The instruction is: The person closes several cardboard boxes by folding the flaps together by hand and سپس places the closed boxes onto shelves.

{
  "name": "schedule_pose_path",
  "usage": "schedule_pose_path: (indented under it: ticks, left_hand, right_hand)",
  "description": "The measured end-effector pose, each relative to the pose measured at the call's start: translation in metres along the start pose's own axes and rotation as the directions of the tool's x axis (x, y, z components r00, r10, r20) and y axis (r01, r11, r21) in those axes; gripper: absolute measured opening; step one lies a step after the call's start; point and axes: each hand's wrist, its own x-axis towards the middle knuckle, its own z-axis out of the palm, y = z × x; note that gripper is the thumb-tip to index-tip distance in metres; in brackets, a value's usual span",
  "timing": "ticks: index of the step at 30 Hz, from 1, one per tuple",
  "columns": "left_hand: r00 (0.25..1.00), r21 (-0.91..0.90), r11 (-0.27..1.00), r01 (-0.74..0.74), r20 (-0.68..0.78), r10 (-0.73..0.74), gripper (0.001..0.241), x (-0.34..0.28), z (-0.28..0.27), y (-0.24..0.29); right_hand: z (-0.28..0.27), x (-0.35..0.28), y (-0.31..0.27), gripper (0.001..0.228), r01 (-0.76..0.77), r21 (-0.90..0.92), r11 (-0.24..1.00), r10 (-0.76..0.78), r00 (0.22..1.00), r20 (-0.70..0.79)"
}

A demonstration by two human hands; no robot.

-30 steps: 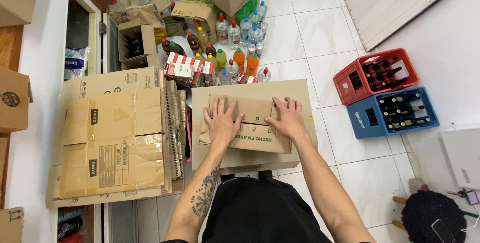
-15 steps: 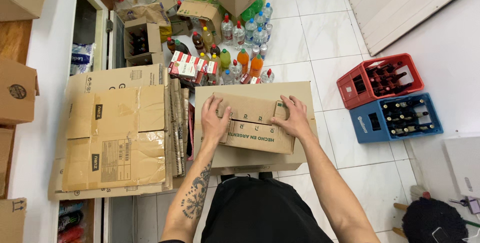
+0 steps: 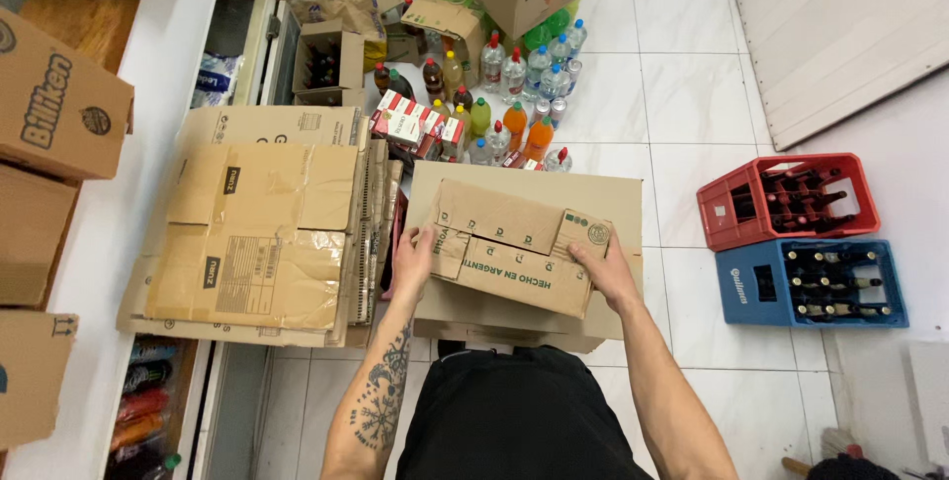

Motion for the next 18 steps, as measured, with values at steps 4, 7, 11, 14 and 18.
schedule_pose_path:
  ticks: [4, 7, 11, 14, 18]
  left_hand:
    - [0.998, -0.093, 0.995, -0.024, -0.059, 0.018, 0.089, 0.064, 0.028, -0.057]
    - [0.997, -0.115, 0.991, -0.067, -0.057, 0.061, 0.09, 0.039, 0.037, -0.046]
    - [0.997, -0.232, 0.971, -0.062, -0.064, 0.048, 0.084, 0.007, 0.038, -0.039]
    - [0.993, -0.243, 0.967, -0.078, -0.106, 0.054, 0.087, -0.003, 0.037, -0.053]
    - [0.99, -0.263, 0.964, -0.032, -0.139, -0.005, 0.097, -0.011, 0.027, -0.09]
  right_hand:
    - [-0.016, 0.003, -0.011, 0.131, 0.002, -0.107, 0.994, 0.007, 0.997, 0.08]
    - [-0.029, 0.009, -0.015, 0.128, 0.046, -0.153, 0.987, -0.02, 0.985, 0.169]
    - [-0.038, 0.011, -0.02, 0.126, 0.063, -0.15, 0.987, -0.02, 0.962, 0.273]
    - [-0.039, 0.012, -0.024, 0.116, 0.098, -0.124, 0.987, -0.055, 0.948, 0.313]
    - [-0.037, -0.015, -0.048, 0.103, 0.149, -0.081, 0.986, -0.114, 0.936, 0.332]
